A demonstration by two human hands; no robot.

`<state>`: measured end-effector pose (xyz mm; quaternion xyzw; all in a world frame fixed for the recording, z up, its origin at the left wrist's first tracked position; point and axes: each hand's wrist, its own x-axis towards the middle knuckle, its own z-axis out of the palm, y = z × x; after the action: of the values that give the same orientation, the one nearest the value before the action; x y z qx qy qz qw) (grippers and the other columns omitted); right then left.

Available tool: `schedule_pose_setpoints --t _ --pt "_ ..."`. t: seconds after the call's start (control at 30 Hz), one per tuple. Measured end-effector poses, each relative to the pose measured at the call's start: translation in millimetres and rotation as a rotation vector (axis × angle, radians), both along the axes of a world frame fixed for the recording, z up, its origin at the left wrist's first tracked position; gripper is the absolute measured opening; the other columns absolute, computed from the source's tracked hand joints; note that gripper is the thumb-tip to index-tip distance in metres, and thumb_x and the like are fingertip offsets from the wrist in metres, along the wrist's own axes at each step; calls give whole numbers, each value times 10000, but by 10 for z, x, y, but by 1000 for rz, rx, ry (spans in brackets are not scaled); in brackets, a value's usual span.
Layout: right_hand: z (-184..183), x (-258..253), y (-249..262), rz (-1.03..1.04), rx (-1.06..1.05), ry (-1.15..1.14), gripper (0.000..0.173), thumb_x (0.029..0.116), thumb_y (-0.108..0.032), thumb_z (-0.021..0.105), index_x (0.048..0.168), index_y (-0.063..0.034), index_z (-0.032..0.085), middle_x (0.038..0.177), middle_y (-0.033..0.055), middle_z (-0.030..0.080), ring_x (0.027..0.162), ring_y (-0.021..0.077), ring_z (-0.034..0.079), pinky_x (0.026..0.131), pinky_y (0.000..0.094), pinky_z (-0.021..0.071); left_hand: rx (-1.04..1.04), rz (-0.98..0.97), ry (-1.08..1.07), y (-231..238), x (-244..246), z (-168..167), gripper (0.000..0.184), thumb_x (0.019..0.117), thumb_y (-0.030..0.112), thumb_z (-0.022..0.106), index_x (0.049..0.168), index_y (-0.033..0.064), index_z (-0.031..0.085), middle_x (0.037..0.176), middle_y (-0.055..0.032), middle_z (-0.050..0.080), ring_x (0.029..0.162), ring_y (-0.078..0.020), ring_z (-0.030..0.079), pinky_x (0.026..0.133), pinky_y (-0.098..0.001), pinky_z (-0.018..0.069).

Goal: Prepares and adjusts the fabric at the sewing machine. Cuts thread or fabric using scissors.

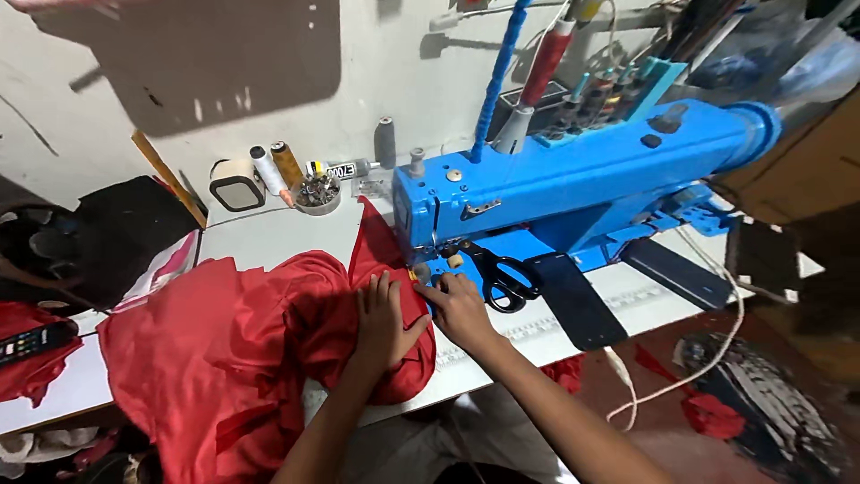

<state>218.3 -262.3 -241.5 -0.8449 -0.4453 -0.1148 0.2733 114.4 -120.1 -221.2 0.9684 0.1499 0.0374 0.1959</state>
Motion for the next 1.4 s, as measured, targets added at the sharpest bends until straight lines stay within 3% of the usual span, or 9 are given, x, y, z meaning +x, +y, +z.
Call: schedule_pose_setpoints --t 0.13,0.33,0.97,1.13,1.27,1.3,1.33,1.37,1.4 --pt "-3 13 1 0 1 18 386 938 -48 567 1208 -230 774 972 185 674 908 384 648 765 521 520 4 10 5 39 65 -7 862 930 658 557 1522 41 447 1637 -194 334 1554 -381 219 1224 -655 107" --pt "-8 36 -33 45 86 88 333 942 -31 542 1080 -179 807 947 159 666 909 352 641 789 503 519 3 3 31 120 162 13 860 933 665 548 1539 66 432 1640 -191 331 1562 -387 187 1218 -673 82" --pt "5 21 14 -31 29 67 414 946 -16 531 1205 -229 773 985 186 664 917 381 642 767 518 518 46 14 107 300 403 52 884 954 682 498 1570 60 380 1667 -178 282 1581 -367 121 1218 -670 43" --pt "40 28 -29 -19 65 184 308 1008 -131 517 1205 -131 754 1070 186 692 1010 386 653 871 538 523 48 53 178 305 443 103 918 958 737 423 1598 86 328 1697 -155 207 1591 -347 63 1228 -652 7" --pt "78 31 -60 -30 137 309 311 1037 -220 520 1113 -42 763 1085 190 700 1063 368 648 955 522 502 -28 60 215 359 492 181 921 970 732 413 1615 88 285 1712 -151 150 1594 -347 1 1226 -660 -37" --pt "97 16 -86 -34 134 349 315 1037 -225 526 1093 -23 761 1098 196 699 1083 369 643 976 521 492 -79 37 176 384 460 207 863 996 681 430 1602 78 316 1700 -163 190 1592 -353 33 1232 -657 -18" --pt "114 -6 -119 -37 135 386 313 1034 -225 533 1072 -14 761 1101 196 698 1090 363 638 986 512 486 -115 12 96 395 393 236 760 1024 607 453 1553 64 408 1655 -180 305 1576 -362 146 1239 -647 67" --pt "128 -32 -153 -36 150 411 306 1029 -222 543 1048 -10 763 1090 192 695 1081 350 637 983 497 487 -108 -18 -25 391 292 273 629 1040 525 491 1438 41 547 1528 -196 489 1493 -373 354 1209 -624 232" --pt "132 -66 -195 -32 177 422 294 1021 -215 554 1024 -9 764 1071 185 698 1063 334 644 969 480 497 -73 -68 -144 366 151 325 488 1040 432 542 1278 22 659 1332 -191 638 1314 -364 557 1111 -588 402"
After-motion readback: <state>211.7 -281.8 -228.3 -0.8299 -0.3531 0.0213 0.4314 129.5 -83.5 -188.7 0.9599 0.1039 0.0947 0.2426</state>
